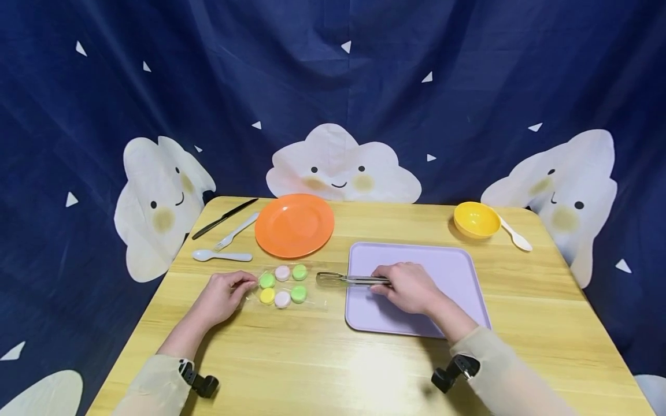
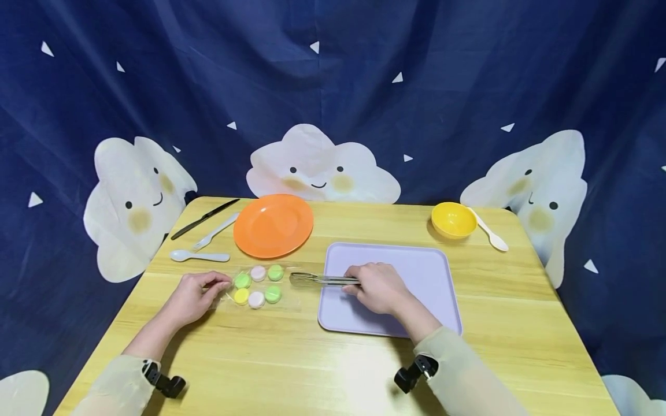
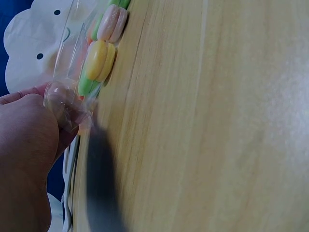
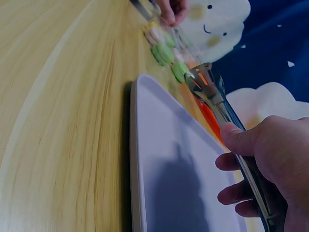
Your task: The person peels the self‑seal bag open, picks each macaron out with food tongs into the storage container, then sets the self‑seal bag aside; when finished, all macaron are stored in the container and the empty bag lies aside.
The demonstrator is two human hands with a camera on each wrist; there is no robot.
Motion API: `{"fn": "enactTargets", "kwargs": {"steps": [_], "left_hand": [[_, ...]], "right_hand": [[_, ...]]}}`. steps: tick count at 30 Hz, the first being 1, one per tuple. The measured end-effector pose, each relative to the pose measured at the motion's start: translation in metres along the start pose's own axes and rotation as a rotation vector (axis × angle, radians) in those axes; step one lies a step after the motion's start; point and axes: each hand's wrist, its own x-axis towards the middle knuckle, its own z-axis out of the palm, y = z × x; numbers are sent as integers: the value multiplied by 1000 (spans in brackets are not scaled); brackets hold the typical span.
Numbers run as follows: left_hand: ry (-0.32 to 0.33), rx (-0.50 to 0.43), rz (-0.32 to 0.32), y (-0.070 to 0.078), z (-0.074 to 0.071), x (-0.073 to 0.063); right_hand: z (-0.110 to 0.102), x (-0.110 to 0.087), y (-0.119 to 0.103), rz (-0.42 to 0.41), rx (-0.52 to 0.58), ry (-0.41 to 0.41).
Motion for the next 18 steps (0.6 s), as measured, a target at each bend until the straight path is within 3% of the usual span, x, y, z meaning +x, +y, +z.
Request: {"fn": "enactTargets", "kwargs": {"steps": [9, 18], "left_hand": [[6, 2, 8, -1, 1, -1], [15, 3, 12, -2, 0, -2]], "right_hand": [[10, 13, -12, -32, 12, -12], [15, 19, -18, -40, 100, -40]]}}
